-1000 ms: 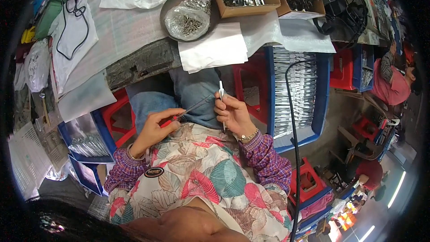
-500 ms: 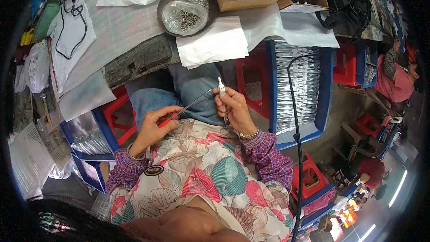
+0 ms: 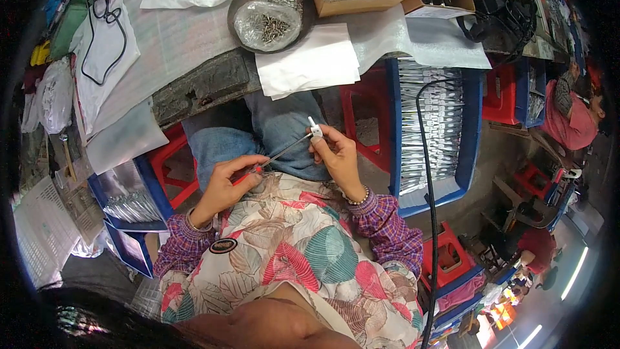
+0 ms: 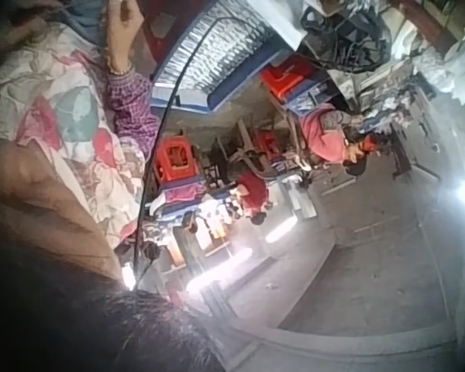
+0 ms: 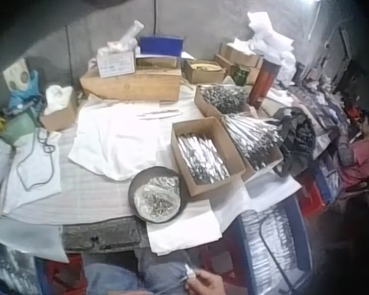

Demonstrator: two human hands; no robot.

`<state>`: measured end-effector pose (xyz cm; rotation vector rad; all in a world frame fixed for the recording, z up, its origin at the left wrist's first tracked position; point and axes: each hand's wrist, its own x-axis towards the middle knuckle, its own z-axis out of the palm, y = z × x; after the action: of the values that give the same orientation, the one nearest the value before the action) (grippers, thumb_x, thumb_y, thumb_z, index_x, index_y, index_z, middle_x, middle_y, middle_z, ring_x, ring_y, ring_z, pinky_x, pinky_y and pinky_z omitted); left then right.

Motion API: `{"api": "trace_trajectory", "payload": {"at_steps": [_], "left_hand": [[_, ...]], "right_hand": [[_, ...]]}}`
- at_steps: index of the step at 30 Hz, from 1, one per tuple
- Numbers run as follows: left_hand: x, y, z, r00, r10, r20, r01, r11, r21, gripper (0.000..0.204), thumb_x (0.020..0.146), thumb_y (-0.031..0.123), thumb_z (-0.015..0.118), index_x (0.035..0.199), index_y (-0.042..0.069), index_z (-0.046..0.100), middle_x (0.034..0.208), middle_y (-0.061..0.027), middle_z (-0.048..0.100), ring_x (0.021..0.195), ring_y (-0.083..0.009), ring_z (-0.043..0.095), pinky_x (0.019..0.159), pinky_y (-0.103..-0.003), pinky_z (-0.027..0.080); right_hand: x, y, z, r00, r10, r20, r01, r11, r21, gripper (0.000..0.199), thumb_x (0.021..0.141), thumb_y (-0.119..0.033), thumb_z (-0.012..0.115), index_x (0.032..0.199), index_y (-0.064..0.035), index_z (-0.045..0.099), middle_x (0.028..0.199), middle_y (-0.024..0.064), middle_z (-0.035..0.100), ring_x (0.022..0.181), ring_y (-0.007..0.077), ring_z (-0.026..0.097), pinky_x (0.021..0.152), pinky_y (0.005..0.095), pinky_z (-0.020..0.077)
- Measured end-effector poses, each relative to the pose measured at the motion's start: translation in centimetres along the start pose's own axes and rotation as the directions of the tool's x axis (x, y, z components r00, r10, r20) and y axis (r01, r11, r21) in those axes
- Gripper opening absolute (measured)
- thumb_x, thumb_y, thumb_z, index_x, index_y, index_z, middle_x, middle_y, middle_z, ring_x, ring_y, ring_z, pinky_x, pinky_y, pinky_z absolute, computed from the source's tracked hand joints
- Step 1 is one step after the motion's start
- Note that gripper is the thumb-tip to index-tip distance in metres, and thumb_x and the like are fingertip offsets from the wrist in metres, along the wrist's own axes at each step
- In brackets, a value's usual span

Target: Assembling small hardware components by applying adhesive or sealant to pins and organizing them into a tray.

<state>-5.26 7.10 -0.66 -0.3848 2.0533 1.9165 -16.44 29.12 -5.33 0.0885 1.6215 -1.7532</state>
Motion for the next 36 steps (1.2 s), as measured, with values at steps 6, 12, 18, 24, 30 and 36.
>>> {"api": "trace_trajectory", "payload": {"at_steps": [6, 12, 18, 24, 30, 36], "left_hand": [[0.0, 0.1, 0.1, 1.0, -0.009, -0.002, 0.009, 1.0, 0.013, 0.032, 0.08, 0.005, 0.063, 0.112, 0.001, 0.062, 0.103, -0.0126, 0.067, 0.089, -0.0188, 0.066, 0.078, -0.027, 0.049], [0.1, -0.1, 0.4, 1.0, 0.022, -0.021, -0.022, 1.0, 0.005, 0.03, 0.082, 0.007, 0.06, 0.112, 0.002, 0.063, 0.088, -0.0052, 0.066, 0.076, -0.0083, 0.06, 0.068, -0.022, 0.046], [-0.1, 0.5, -0.1, 0.927, -0.33, 0.178, 0.375, 0.829, -0.415, 0.03, 0.089, 0.007, 0.054, 0.118, 0.001, 0.058, 0.079, -0.007, 0.063, 0.048, -0.0028, 0.044, 0.043, -0.017, 0.03], [-0.1, -0.4, -0.4, 0.85, -0.365, 0.38, 0.521, 0.476, -0.708, 0.033, 0.094, 0.013, 0.05, 0.122, -0.003, 0.05, 0.075, -0.0122, 0.058, 0.04, -0.0043, 0.035, 0.034, -0.018, 0.025], [0.0, -0.8, -0.4, 0.762, -0.358, 0.54, 0.633, 0.237, -0.737, 0.036, 0.097, 0.018, 0.043, 0.125, -0.004, 0.045, 0.068, -0.0122, 0.053, 0.038, -0.0053, 0.032, 0.031, -0.017, 0.024], [0.0, -0.7, -0.3, 0.755, -0.357, 0.549, 0.638, 0.21, -0.741, 0.034, 0.097, 0.018, 0.042, 0.122, -0.004, 0.047, 0.067, -0.0106, 0.053, 0.037, -0.0065, 0.036, 0.03, -0.018, 0.025]], "right_hand": [[-0.1, 0.0, 0.3, 0.998, -0.043, -0.038, 0.04, 0.997, -0.068, 0.023, 0.09, -0.011, 0.059, 0.11, -0.0003, 0.064, 0.08, 0.0016, 0.063, 0.067, 0.0043, 0.056, 0.058, 0.0177, 0.0447], [-0.1, 0.1, 0.3, 0.983, -0.166, -0.083, 0.151, 0.975, -0.162, 0.022, 0.086, -0.006, 0.062, 0.106, 0.0026, 0.065, 0.081, 0.004, 0.066, 0.067, 0.006, 0.059, 0.058, 0.0188, 0.0456], [0.0, -1.2, 0.5, 0.884, -0.466, -0.034, 0.382, 0.764, -0.519, 0.02, 0.081, 0.002, 0.063, 0.101, 0.0048, 0.066, 0.077, 0.0061, 0.066, 0.062, 0.0078, 0.059, 0.056, 0.0204, 0.0454], [-0.1, -1.6, 0.6, 0.808, -0.585, 0.067, 0.475, 0.58, -0.662, 0.024, 0.077, 0.005, 0.065, 0.101, 0.0035, 0.066, 0.076, 0.0117, 0.067, 0.064, 0.0132, 0.064, 0.058, 0.0226, 0.0473], [-0.3, -1.5, 0.7, 0.788, -0.61, 0.086, 0.491, 0.538, -0.685, 0.025, 0.076, 0.005, 0.066, 0.101, 0.0027, 0.066, 0.082, 0.0143, 0.068, 0.069, 0.0171, 0.067, 0.062, 0.0239, 0.0494], [-0.2, -1.1, 0.5, 0.736, -0.665, 0.126, 0.546, 0.473, -0.691, 0.027, 0.076, 0.005, 0.066, 0.102, 0.0021, 0.066, 0.082, 0.0147, 0.068, 0.068, 0.0185, 0.067, 0.061, 0.0245, 0.0493]]}}
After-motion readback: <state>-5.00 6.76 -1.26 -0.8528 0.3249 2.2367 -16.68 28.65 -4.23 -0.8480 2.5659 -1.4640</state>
